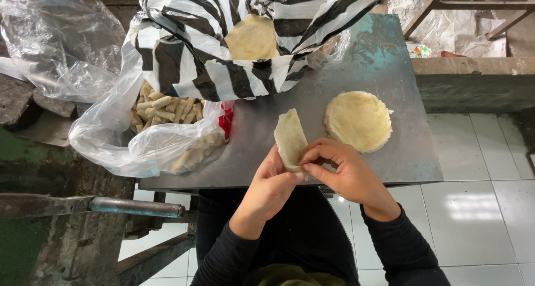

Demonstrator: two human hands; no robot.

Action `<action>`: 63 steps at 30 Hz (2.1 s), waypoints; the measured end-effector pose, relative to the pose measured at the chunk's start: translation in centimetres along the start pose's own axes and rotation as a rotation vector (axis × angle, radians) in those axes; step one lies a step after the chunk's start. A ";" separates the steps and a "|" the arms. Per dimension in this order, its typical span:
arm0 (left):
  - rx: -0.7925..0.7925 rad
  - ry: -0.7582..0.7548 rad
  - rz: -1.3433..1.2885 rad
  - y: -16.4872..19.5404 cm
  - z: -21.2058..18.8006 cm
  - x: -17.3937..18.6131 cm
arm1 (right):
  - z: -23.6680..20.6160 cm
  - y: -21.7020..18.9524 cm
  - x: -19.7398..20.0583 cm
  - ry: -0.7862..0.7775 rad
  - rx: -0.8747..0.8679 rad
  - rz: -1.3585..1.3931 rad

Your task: The person stretches and thins pieces of dough by hand, pulling thin sheets from dough pieces and layering them onto a round dough base on the metal table. At the end, the person picks up a knife and cuts into the stacked round dough.

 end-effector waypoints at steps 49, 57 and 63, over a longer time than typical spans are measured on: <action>-0.240 0.286 0.632 1.1 0.8 0.5 | 1.7 5.9 -1.5 0.288 0.069 0.547; -0.278 0.386 0.908 0.7 0.7 -1.1 | 1.1 4.1 -2.1 0.249 0.252 0.411; -0.423 0.291 1.020 2.8 -0.1 -2.1 | 1.8 2.5 -2.2 0.314 0.343 0.104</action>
Point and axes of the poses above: each hand's wrist, its own z-axis towards the middle knuckle, its own x-axis out of the back of the hand, y = z × x, the point moved 4 cm from there along z, towards the middle knuckle
